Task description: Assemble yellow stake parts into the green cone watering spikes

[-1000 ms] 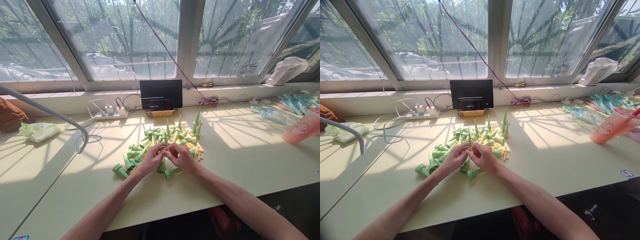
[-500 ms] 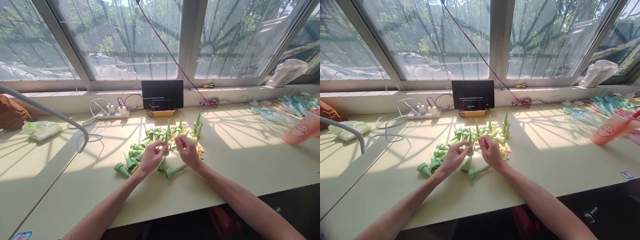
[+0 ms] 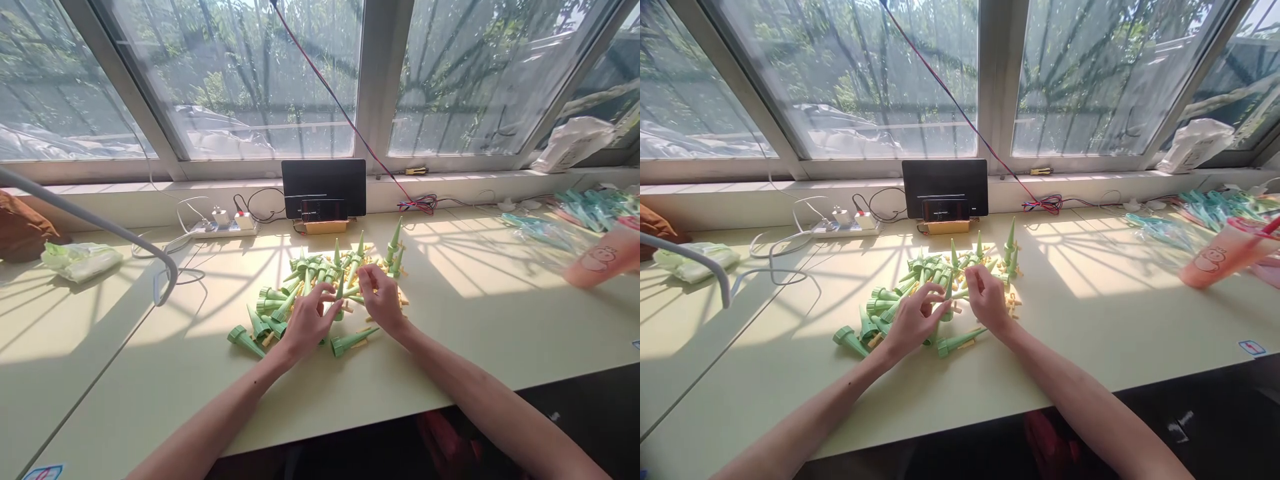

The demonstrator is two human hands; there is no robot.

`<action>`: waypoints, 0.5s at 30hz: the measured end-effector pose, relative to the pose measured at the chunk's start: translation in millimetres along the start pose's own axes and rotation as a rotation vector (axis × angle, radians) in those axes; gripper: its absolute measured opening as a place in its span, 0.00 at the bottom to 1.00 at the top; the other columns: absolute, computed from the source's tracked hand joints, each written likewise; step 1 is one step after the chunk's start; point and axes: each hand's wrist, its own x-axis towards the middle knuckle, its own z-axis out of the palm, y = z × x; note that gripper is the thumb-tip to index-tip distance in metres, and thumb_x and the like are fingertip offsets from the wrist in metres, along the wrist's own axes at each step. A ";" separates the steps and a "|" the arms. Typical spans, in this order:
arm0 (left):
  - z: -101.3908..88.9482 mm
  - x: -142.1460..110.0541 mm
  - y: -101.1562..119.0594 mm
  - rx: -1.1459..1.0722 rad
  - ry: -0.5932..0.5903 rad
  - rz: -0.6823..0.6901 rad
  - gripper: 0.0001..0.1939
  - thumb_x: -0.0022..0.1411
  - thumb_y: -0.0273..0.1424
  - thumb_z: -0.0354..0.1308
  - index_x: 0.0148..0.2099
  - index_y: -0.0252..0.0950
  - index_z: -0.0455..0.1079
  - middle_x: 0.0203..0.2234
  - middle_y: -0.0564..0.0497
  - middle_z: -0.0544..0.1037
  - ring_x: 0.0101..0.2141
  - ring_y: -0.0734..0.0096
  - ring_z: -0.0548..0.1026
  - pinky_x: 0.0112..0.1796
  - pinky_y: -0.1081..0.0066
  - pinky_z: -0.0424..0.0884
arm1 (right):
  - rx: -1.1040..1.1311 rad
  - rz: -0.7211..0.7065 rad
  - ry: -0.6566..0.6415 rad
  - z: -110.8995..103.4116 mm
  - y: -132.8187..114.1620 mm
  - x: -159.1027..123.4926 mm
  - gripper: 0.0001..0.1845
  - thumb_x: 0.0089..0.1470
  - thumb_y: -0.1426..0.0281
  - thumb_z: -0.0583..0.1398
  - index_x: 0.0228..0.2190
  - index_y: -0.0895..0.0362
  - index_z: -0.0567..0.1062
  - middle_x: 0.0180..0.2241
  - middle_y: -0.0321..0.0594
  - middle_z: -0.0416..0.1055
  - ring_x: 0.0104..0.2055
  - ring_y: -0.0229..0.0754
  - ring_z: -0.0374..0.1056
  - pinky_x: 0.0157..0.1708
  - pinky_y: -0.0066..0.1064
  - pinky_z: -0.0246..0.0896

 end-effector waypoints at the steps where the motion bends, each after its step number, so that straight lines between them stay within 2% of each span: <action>1: 0.5 -0.7 -0.4 0.042 0.004 0.012 0.09 0.63 0.37 0.56 0.40 0.36 0.65 0.17 0.58 0.71 0.15 0.80 0.57 0.20 0.78 0.54 | 0.000 -0.001 -0.001 0.1 0.3 0.2 0.15 0.64 0.60 0.51 0.31 0.56 0.69 0.20 0.32 0.62 0.20 0.35 0.57 0.22 0.28 0.50; 3: 1.7 -1.8 -1.5 0.106 0.004 0.030 0.09 0.63 0.37 0.55 0.38 0.37 0.65 0.14 0.60 0.67 0.15 0.79 0.57 0.22 0.77 0.53 | -0.001 -0.003 -0.006 0.1 0.7 0.8 0.15 0.64 0.61 0.51 0.31 0.56 0.69 0.20 0.33 0.62 0.20 0.35 0.57 0.22 0.28 0.50; 7: 2.8 -1.6 -2.4 0.138 -0.027 0.016 0.09 0.62 0.37 0.56 0.35 0.37 0.64 0.22 0.57 0.74 0.16 0.80 0.55 0.22 0.77 0.52 | -0.003 -0.005 -0.015 -0.1 0.6 1.4 0.15 0.64 0.62 0.52 0.30 0.56 0.69 0.20 0.32 0.61 0.20 0.35 0.56 0.22 0.28 0.50; 12: 3.2 -0.1 -2.0 0.140 -0.048 0.020 0.11 0.62 0.34 0.55 0.28 0.36 0.64 0.23 0.55 0.75 0.20 0.78 0.64 0.25 0.76 0.57 | -0.023 -0.021 -0.036 0.1 -0.4 1.0 0.16 0.65 0.62 0.51 0.28 0.56 0.68 0.19 0.32 0.59 0.21 0.35 0.57 0.23 0.28 0.51; 15: 4.5 -0.5 -2.7 0.155 -0.034 0.005 0.12 0.62 0.33 0.55 0.26 0.35 0.64 0.20 0.56 0.73 0.20 0.78 0.65 0.26 0.76 0.58 | -0.028 -0.029 -0.039 0.3 -1.0 1.2 0.16 0.65 0.62 0.51 0.28 0.56 0.67 0.19 0.32 0.60 0.21 0.34 0.57 0.23 0.28 0.51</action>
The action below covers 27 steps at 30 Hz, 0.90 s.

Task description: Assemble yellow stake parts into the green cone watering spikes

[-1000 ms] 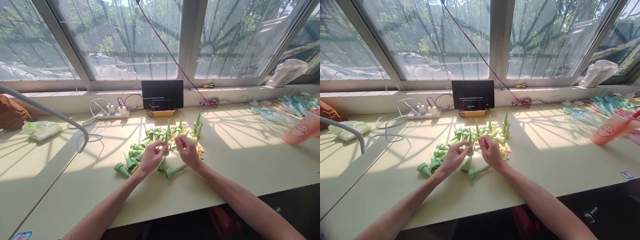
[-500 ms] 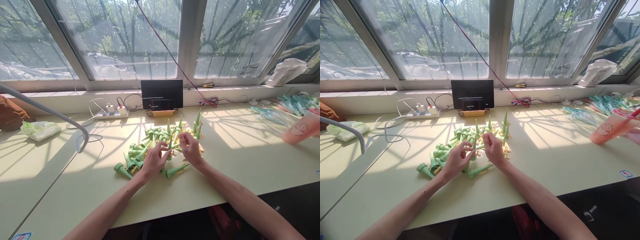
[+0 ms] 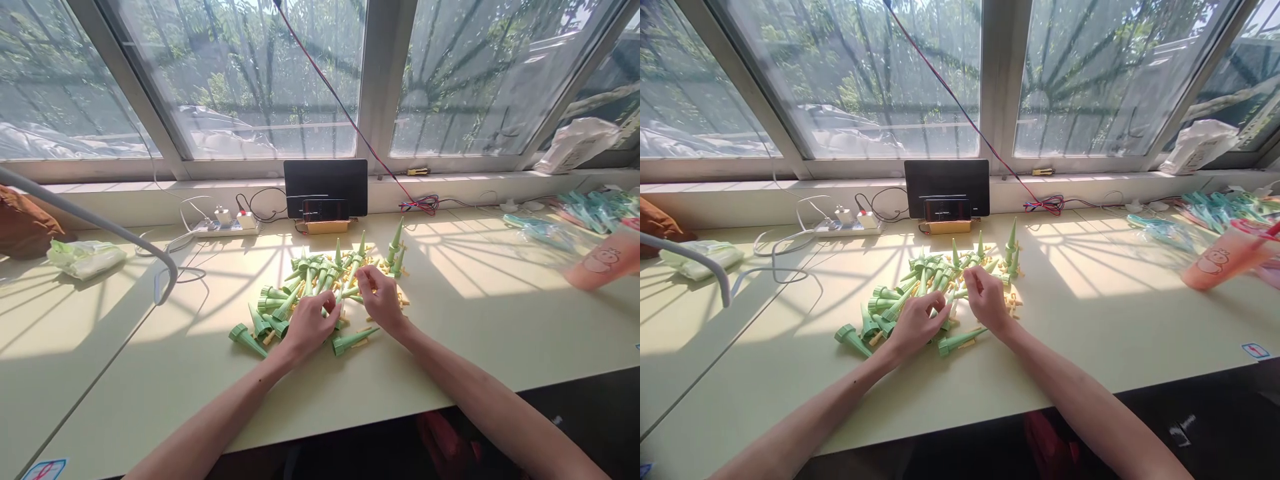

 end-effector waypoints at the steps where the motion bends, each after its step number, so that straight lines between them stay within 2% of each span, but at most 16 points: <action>1: 0.4 -0.2 -0.1 0.008 0.007 -0.003 0.13 0.61 0.33 0.55 0.25 0.35 0.64 0.19 0.56 0.72 0.20 0.78 0.64 0.26 0.76 0.58 | 0.000 -0.001 0.000 -0.1 -0.2 0.2 0.16 0.65 0.62 0.51 0.28 0.56 0.68 0.19 0.32 0.60 0.21 0.34 0.57 0.23 0.28 0.51; 7: -0.3 -1.1 0.8 0.022 0.023 -0.013 0.15 0.62 0.32 0.54 0.23 0.34 0.62 0.18 0.57 0.71 0.19 0.80 0.62 0.26 0.76 0.57 | -0.028 -0.007 0.021 -2.0 0.0 1.8 0.16 0.64 0.63 0.52 0.28 0.57 0.69 0.19 0.31 0.59 0.20 0.34 0.56 0.22 0.26 0.50; 11: -2.7 -0.7 0.9 0.008 0.091 0.042 0.15 0.63 0.32 0.54 0.24 0.34 0.61 0.18 0.58 0.68 0.19 0.81 0.59 0.25 0.76 0.56 | -0.064 -0.040 0.041 -3.4 3.0 4.0 0.15 0.64 0.64 0.52 0.28 0.57 0.70 0.19 0.31 0.61 0.20 0.33 0.58 0.23 0.26 0.51; 17: -3.0 -3.1 3.4 -0.019 0.150 0.278 0.14 0.66 0.30 0.53 0.26 0.34 0.62 0.17 0.58 0.66 0.18 0.82 0.56 0.23 0.77 0.54 | -0.158 -0.119 0.098 -9.4 8.2 9.0 0.14 0.64 0.65 0.52 0.28 0.57 0.70 0.19 0.32 0.63 0.21 0.34 0.59 0.24 0.25 0.53; 22: -2.2 -6.8 1.3 0.047 0.077 0.577 0.10 0.65 0.27 0.53 0.29 0.34 0.67 0.18 0.57 0.66 0.18 0.81 0.58 0.21 0.76 0.52 | -0.237 -0.182 0.086 -15.9 11.7 14.2 0.13 0.64 0.66 0.52 0.29 0.57 0.70 0.20 0.32 0.64 0.21 0.34 0.59 0.25 0.25 0.54; 27: -3.9 -7.6 -0.1 0.108 0.055 0.648 0.13 0.66 0.27 0.52 0.27 0.34 0.67 0.16 0.57 0.63 0.17 0.81 0.56 0.20 0.75 0.50 | -0.297 -0.180 0.056 -21.8 19.9 21.8 0.11 0.63 0.67 0.54 0.30 0.57 0.70 0.21 0.33 0.65 0.22 0.34 0.60 0.26 0.25 0.54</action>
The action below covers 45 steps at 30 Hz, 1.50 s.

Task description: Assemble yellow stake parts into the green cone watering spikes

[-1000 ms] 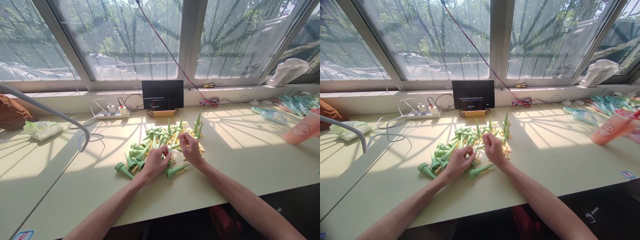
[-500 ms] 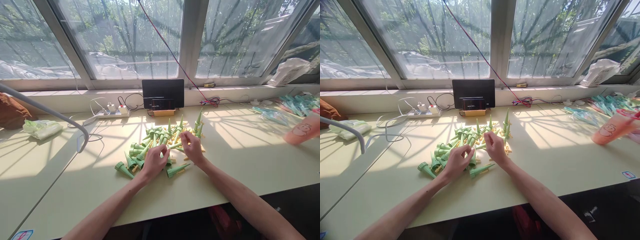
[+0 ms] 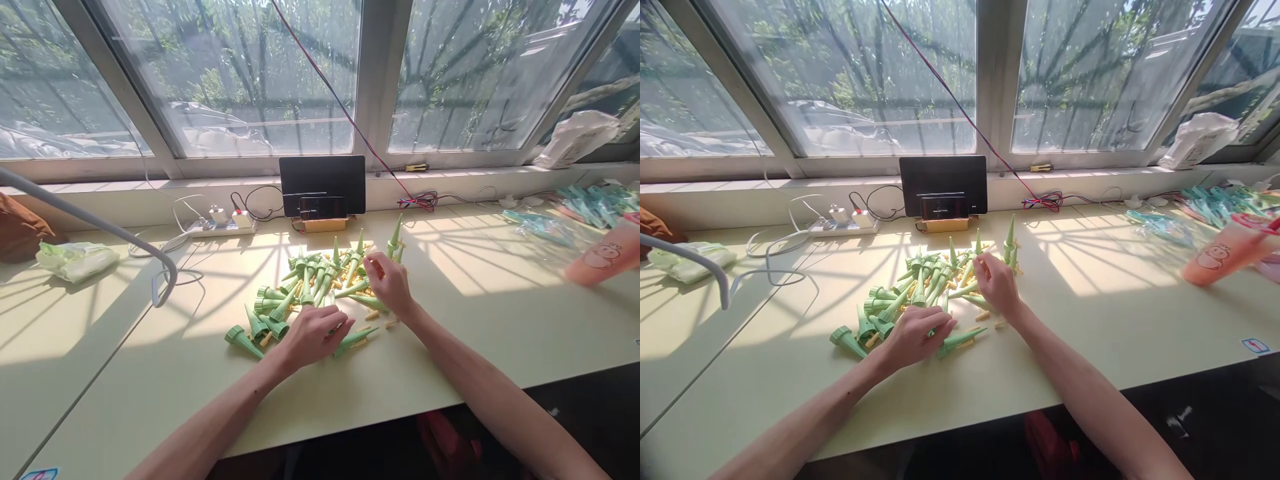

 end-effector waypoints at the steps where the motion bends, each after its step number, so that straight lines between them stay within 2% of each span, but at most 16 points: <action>1: -0.2 0.0 -0.1 0.005 0.003 -0.001 0.13 0.66 0.27 0.52 0.26 0.34 0.67 0.16 0.56 0.63 0.17 0.81 0.56 0.20 0.75 0.50 | -0.013 0.002 -0.008 -0.7 2.4 1.3 0.10 0.63 0.67 0.54 0.30 0.57 0.71 0.21 0.33 0.65 0.22 0.34 0.60 0.27 0.26 0.54; 4: -0.2 -0.1 -0.6 0.018 0.023 -0.020 0.13 0.65 0.26 0.53 0.26 0.34 0.66 0.18 0.55 0.64 0.18 0.81 0.58 0.20 0.76 0.51 | -0.023 -0.004 -0.051 -3.6 8.6 5.4 0.10 0.62 0.68 0.54 0.31 0.57 0.71 0.22 0.33 0.65 0.22 0.34 0.59 0.27 0.26 0.54; 10: 0.2 0.5 -2.2 0.031 0.066 -0.059 0.14 0.65 0.26 0.52 0.25 0.34 0.64 0.19 0.56 0.61 0.19 0.80 0.55 0.20 0.75 0.51 | -0.006 -0.069 -0.256 -10.1 14.0 10.8 0.08 0.60 0.70 0.56 0.30 0.57 0.73 0.24 0.35 0.68 0.22 0.34 0.58 0.28 0.27 0.54; 13: 0.7 1.0 -3.8 0.020 0.075 -0.076 0.14 0.65 0.26 0.53 0.25 0.34 0.64 0.19 0.56 0.60 0.19 0.80 0.54 0.20 0.76 0.51 | -0.023 -0.075 -0.314 -11.3 14.4 11.5 0.09 0.59 0.69 0.56 0.29 0.57 0.74 0.23 0.35 0.67 0.23 0.35 0.58 0.28 0.27 0.54; 25: 1.2 1.4 -3.1 0.062 0.096 -0.057 0.14 0.65 0.26 0.52 0.25 0.34 0.64 0.19 0.57 0.61 0.19 0.80 0.54 0.20 0.75 0.50 | -0.050 -0.045 -0.278 -17.6 17.9 16.1 0.09 0.60 0.69 0.56 0.29 0.57 0.74 0.22 0.34 0.67 0.23 0.35 0.58 0.28 0.27 0.53; 29: 0.4 2.4 -2.3 0.066 0.093 -0.055 0.15 0.65 0.26 0.51 0.25 0.34 0.64 0.19 0.56 0.61 0.19 0.80 0.55 0.20 0.75 0.50 | -0.075 -0.033 -0.304 -20.1 17.1 17.0 0.08 0.59 0.69 0.56 0.30 0.57 0.74 0.21 0.33 0.65 0.23 0.35 0.58 0.28 0.27 0.53; 32: 0.0 2.4 -1.9 0.069 0.091 -0.063 0.15 0.65 0.26 0.51 0.25 0.34 0.64 0.19 0.56 0.61 0.19 0.80 0.55 0.20 0.75 0.51 | -0.113 -0.026 -0.373 -26.4 13.3 18.5 0.07 0.56 0.69 0.58 0.28 0.58 0.73 0.20 0.32 0.62 0.22 0.35 0.56 0.26 0.26 0.50; 34: 0.0 2.2 -1.5 0.070 0.097 -0.069 0.14 0.65 0.26 0.52 0.25 0.34 0.64 0.19 0.56 0.60 0.19 0.80 0.54 0.20 0.75 0.51 | -0.157 -0.029 -0.463 -31.9 9.4 19.2 0.07 0.54 0.69 0.59 0.25 0.57 0.73 0.19 0.31 0.61 0.21 0.33 0.54 0.24 0.26 0.47; 37: 0.6 1.8 -1.4 0.068 0.104 -0.073 0.14 0.65 0.26 0.52 0.25 0.34 0.64 0.19 0.56 0.60 0.19 0.80 0.54 0.20 0.75 0.50 | -0.191 -0.074 -0.553 -38.7 3.7 19.4 0.10 0.53 0.71 0.60 0.21 0.58 0.73 0.18 0.32 0.61 0.21 0.33 0.52 0.24 0.26 0.45; 42: 1.8 1.0 -2.1 0.059 0.096 -0.072 0.14 0.65 0.26 0.52 0.25 0.34 0.64 0.19 0.56 0.61 0.19 0.80 0.54 0.20 0.75 0.50 | -0.232 -0.028 -0.687 -40.1 2.5 17.3 0.08 0.51 0.74 0.59 0.23 0.56 0.78 0.19 0.33 0.65 0.22 0.33 0.56 0.25 0.26 0.45; 45: 1.8 1.4 -1.7 0.066 0.096 -0.065 0.14 0.65 0.26 0.52 0.25 0.34 0.64 0.19 0.56 0.62 0.19 0.81 0.55 0.19 0.75 0.50 | -0.254 -0.014 -0.716 -37.7 5.6 16.0 0.09 0.50 0.75 0.59 0.24 0.55 0.79 0.19 0.33 0.65 0.23 0.33 0.57 0.25 0.26 0.45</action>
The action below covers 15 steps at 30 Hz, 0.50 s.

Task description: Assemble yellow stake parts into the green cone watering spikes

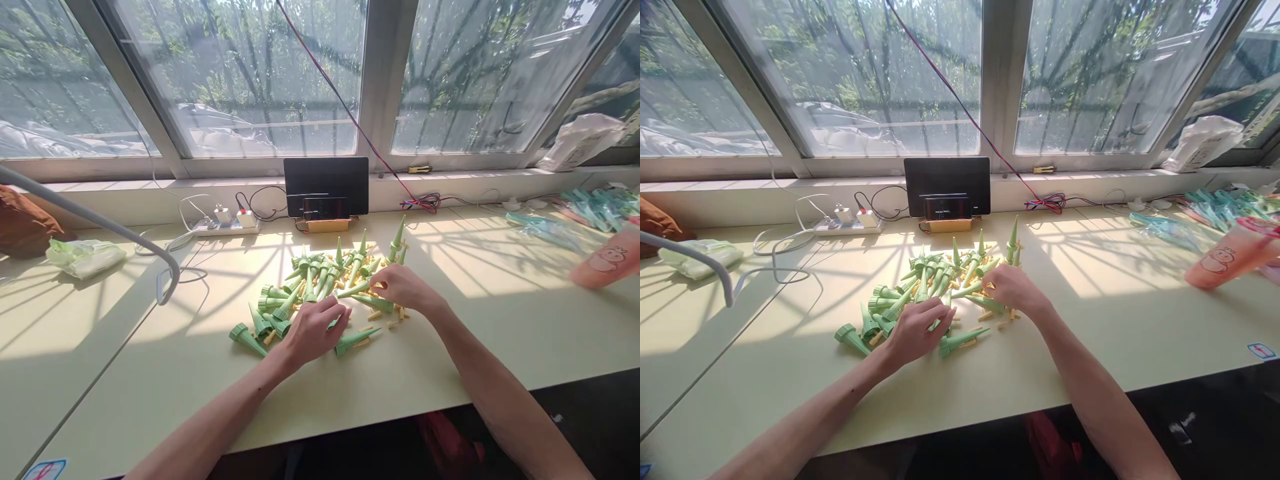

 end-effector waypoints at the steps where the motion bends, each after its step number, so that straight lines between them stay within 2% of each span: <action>1: 0.0 0.1 0.2 0.001 -0.002 0.004 0.15 0.66 0.26 0.51 0.25 0.34 0.64 0.19 0.56 0.62 0.19 0.81 0.55 0.19 0.75 0.50 | -0.004 0.007 -0.001 0.8 0.5 0.3 0.10 0.50 0.75 0.59 0.23 0.55 0.79 0.19 0.33 0.65 0.23 0.34 0.57 0.25 0.26 0.45; 15: 1.3 0.0 1.3 0.012 -0.016 0.015 0.16 0.66 0.27 0.50 0.24 0.35 0.64 0.19 0.56 0.59 0.18 0.80 0.53 0.19 0.75 0.50 | 0.002 0.026 -0.033 5.4 0.9 2.7 0.09 0.49 0.76 0.61 0.25 0.54 0.81 0.22 0.36 0.71 0.25 0.36 0.62 0.23 0.26 0.46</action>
